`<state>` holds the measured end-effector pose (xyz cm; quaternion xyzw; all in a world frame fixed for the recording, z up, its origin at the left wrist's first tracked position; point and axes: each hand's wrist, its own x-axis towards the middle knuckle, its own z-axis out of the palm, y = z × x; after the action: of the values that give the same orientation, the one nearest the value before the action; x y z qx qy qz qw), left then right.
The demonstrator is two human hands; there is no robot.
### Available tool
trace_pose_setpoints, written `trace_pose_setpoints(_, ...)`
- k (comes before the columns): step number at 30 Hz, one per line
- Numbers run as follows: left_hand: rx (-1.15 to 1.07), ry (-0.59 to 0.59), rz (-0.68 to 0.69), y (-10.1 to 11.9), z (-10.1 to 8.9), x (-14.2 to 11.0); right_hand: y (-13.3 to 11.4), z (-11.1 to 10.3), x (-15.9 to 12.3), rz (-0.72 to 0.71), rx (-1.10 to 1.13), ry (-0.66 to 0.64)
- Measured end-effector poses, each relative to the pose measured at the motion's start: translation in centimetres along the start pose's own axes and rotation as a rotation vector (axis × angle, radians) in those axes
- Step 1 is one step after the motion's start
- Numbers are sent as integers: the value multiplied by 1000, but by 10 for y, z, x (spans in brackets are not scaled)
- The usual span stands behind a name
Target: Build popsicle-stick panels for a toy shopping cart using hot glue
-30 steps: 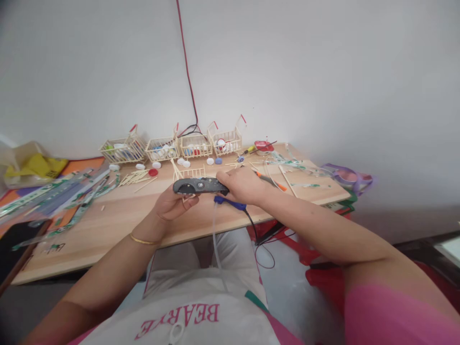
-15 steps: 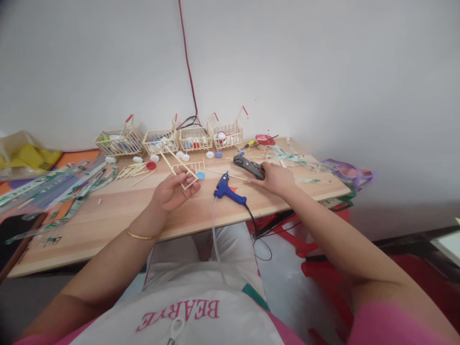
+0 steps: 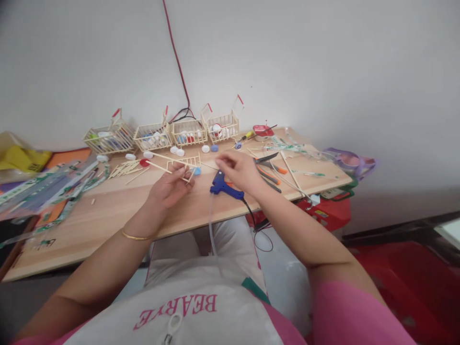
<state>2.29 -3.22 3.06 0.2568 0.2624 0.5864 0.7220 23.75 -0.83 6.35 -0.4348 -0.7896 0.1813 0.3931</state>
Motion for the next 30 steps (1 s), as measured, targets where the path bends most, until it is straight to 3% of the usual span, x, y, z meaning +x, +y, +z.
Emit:
trace_pose_setpoints(2, 31, -10, -6, -1, 1, -1, -15, 18, 6, -10, 141, -44)
trace_pose_setpoints(6, 63, -5, -5, -1, 0, -2, -27, 37, 13, 15, 207, -145)
trace_pose_setpoints(14, 79, 46, -4, -1, 0, -3, -33, 38, 11, 150, 285, -154)
trace_pose_setpoints(30, 97, 31, -68, 1, 4, -6, -31, 42, 10, 148, 289, -131)
